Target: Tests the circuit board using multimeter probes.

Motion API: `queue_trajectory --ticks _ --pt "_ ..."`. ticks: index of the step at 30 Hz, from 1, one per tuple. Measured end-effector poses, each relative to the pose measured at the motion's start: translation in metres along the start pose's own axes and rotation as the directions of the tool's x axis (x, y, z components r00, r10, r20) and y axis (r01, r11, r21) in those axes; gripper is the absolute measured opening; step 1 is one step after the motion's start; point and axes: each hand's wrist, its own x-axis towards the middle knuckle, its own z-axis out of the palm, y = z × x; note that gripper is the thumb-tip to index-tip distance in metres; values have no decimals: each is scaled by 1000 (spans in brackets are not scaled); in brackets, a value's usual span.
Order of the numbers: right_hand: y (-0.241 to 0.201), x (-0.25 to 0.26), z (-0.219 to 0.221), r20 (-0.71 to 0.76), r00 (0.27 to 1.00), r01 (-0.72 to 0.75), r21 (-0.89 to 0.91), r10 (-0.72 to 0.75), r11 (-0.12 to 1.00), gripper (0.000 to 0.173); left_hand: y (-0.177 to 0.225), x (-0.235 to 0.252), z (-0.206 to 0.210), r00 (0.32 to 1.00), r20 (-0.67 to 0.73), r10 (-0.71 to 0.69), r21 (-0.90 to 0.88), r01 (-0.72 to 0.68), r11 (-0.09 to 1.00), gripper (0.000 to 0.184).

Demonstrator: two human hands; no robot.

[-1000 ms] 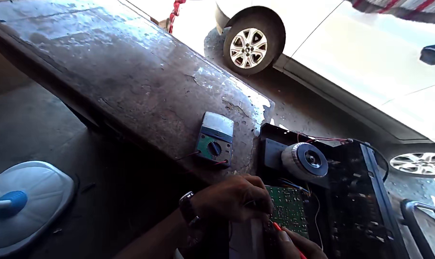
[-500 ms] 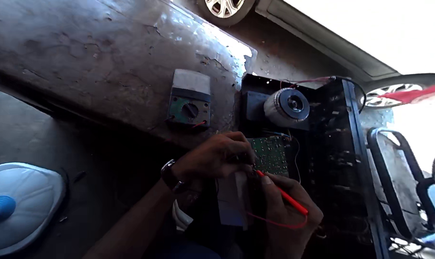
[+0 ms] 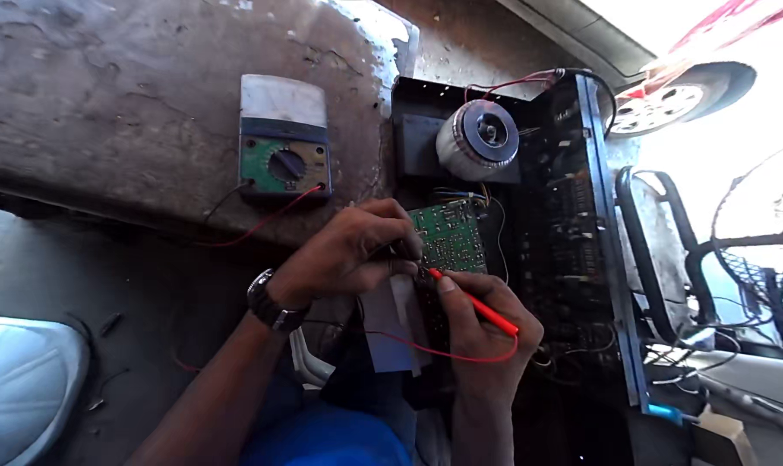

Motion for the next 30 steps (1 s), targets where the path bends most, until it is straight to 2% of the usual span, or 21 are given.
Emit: queue_trajectory --ticks 13,25,30 --pt "1 -1 1 -12 1000 -22 54 23 998 7 -1 -2 0 1000 -15 16 41 -16 999 11" --pt "-1 0 1 7 1000 6 27 -6 1000 7 2 -1 0 1000 -19 19 102 -17 995 10" --pt "-3 1 2 40 998 43 5 -43 999 7 -1 0 3 998 -38 46 41 -45 998 9"
